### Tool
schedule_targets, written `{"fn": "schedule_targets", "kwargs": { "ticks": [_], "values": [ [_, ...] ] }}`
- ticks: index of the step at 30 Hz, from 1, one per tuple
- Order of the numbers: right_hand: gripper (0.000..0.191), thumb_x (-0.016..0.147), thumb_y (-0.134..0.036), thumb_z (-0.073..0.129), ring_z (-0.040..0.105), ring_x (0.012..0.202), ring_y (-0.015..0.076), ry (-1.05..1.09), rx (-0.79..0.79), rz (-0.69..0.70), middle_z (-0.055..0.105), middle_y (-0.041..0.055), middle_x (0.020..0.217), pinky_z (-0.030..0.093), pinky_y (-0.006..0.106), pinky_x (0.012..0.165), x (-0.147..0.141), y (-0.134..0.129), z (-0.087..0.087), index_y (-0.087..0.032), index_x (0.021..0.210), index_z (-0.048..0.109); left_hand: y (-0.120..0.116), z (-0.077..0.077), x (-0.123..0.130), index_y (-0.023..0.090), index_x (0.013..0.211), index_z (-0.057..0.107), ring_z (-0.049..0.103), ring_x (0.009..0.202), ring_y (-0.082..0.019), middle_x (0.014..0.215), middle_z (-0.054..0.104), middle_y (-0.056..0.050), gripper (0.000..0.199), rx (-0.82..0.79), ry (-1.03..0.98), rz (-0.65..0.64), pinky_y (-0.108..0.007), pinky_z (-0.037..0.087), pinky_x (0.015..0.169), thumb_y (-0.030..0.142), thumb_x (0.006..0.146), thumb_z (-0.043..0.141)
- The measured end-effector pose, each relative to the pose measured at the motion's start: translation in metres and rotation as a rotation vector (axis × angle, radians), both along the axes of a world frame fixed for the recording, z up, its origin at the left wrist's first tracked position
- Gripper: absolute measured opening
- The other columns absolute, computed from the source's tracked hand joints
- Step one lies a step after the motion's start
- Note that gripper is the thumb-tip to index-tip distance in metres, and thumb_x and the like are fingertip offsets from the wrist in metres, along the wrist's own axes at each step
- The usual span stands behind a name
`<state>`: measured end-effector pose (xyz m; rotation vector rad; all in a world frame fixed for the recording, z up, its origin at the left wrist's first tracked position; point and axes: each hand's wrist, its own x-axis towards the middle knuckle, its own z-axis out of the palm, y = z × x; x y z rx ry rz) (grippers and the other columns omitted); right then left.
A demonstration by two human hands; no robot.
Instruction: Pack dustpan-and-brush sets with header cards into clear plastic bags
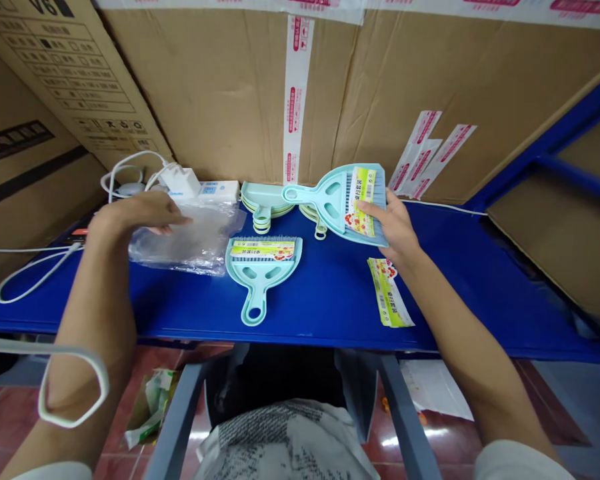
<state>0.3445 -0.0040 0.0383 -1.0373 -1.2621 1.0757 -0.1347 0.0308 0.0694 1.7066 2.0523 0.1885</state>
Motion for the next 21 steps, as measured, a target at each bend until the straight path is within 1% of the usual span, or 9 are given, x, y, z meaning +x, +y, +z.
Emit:
{"fn": "schedule_targets", "kwargs": {
  "ticks": [3, 4, 5, 10, 12, 14, 17, 19, 21],
  "values": [
    [0.066, 0.066, -0.046, 0.096, 0.074, 0.123, 0.0372, 0.025, -0.019, -0.012, 0.078, 0.0062, 0.129, 0.067, 0.057, 0.098, 0.0, 0.0, 0.0, -0.03, 0.118, 0.06, -0.001, -0.002, 0.008, 0.014, 0.072, 0.074, 0.071, 0.069, -0.019, 0.061, 0.073, 0.0, 0.016, -0.212, 0.11, -0.058, -0.025, 0.052, 0.068, 0.023, 0.077, 0.086],
    [0.067, 0.065, -0.046, 0.096, 0.074, 0.123, 0.0374, 0.029, -0.022, -0.016, 0.079, 0.0058, 0.129, 0.067, 0.058, 0.099, 0.0, 0.0, 0.0, -0.03, 0.119, 0.06, 0.0, -0.002, 0.01, 0.014, 0.073, 0.075, 0.07, 0.07, -0.018, 0.06, 0.072, 0.002, 0.009, -0.188, 0.115, -0.076, -0.023, 0.051, 0.067, 0.017, 0.076, 0.083],
    [0.067, 0.065, -0.045, 0.096, 0.074, 0.123, 0.0375, 0.027, -0.02, -0.019, 0.079, 0.0055, 0.13, 0.067, 0.058, 0.099, 0.001, 0.001, 0.0, -0.03, 0.119, 0.061, 0.001, -0.001, 0.012, 0.015, 0.075, 0.076, 0.069, 0.071, -0.017, 0.059, 0.072, 0.003, 0.004, -0.138, 0.119, -0.081, -0.023, 0.05, 0.068, 0.012, 0.076, 0.08],
    [0.063, 0.071, -0.045, 0.092, 0.072, 0.128, 0.0391, -0.011, 0.002, -0.017, 0.077, 0.0064, 0.134, 0.067, 0.061, 0.1, 0.005, 0.002, 0.002, -0.031, 0.125, 0.063, 0.0, 0.008, 0.013, 0.012, 0.086, 0.074, 0.07, 0.075, -0.016, 0.067, 0.074, 0.002, 0.018, 0.053, 0.122, -0.008, -0.024, 0.05, 0.072, 0.0, 0.077, 0.063],
    [0.063, 0.07, -0.044, 0.093, 0.072, 0.129, 0.0403, 0.0, 0.002, -0.028, 0.078, 0.0066, 0.133, 0.067, 0.061, 0.1, 0.006, 0.003, 0.002, -0.03, 0.125, 0.063, -0.007, 0.014, 0.018, 0.01, 0.098, 0.071, 0.069, 0.074, -0.015, 0.074, 0.074, -0.001, 0.019, 0.196, 0.063, 0.041, -0.024, 0.051, 0.074, 0.004, 0.085, 0.06],
    [0.063, 0.069, -0.043, 0.094, 0.072, 0.129, 0.041, 0.013, 0.01, -0.037, 0.078, 0.0063, 0.132, 0.067, 0.062, 0.1, 0.006, 0.004, 0.002, -0.03, 0.122, 0.063, -0.017, 0.02, 0.029, 0.008, 0.113, 0.069, 0.067, 0.076, -0.012, 0.082, 0.074, -0.003, 0.023, 0.432, 0.065, 0.028, -0.023, 0.05, 0.08, 0.014, 0.096, 0.055],
    [0.061, 0.07, -0.044, 0.094, 0.073, 0.127, 0.0395, 0.01, 0.035, -0.023, 0.078, 0.0055, 0.131, 0.067, 0.06, 0.1, 0.006, 0.005, 0.002, -0.031, 0.122, 0.063, -0.034, 0.028, 0.051, 0.01, 0.122, 0.073, 0.062, 0.086, -0.011, 0.093, 0.074, -0.003, 0.035, 0.706, 0.12, -0.139, -0.023, 0.047, 0.09, 0.029, 0.105, 0.049],
    [0.061, 0.072, -0.047, 0.094, 0.075, 0.125, 0.0381, 0.004, 0.07, 0.003, 0.079, 0.005, 0.129, 0.068, 0.057, 0.099, 0.005, 0.005, 0.001, -0.031, 0.123, 0.064, -0.044, 0.031, 0.065, 0.011, 0.121, 0.076, 0.061, 0.082, -0.012, 0.091, 0.075, -0.004, 0.04, 0.701, -0.009, -0.336, -0.024, 0.048, 0.085, 0.038, 0.103, 0.053],
    [0.062, 0.073, -0.049, 0.094, 0.075, 0.123, 0.0373, -0.007, 0.099, 0.038, 0.079, 0.0049, 0.128, 0.068, 0.055, 0.099, 0.005, 0.003, 0.002, -0.032, 0.124, 0.064, -0.054, 0.033, 0.074, 0.013, 0.116, 0.08, 0.063, 0.076, -0.013, 0.09, 0.077, -0.005, 0.039, 0.615, -0.231, -0.543, -0.025, 0.051, 0.076, 0.046, 0.098, 0.066]
  ]
}}
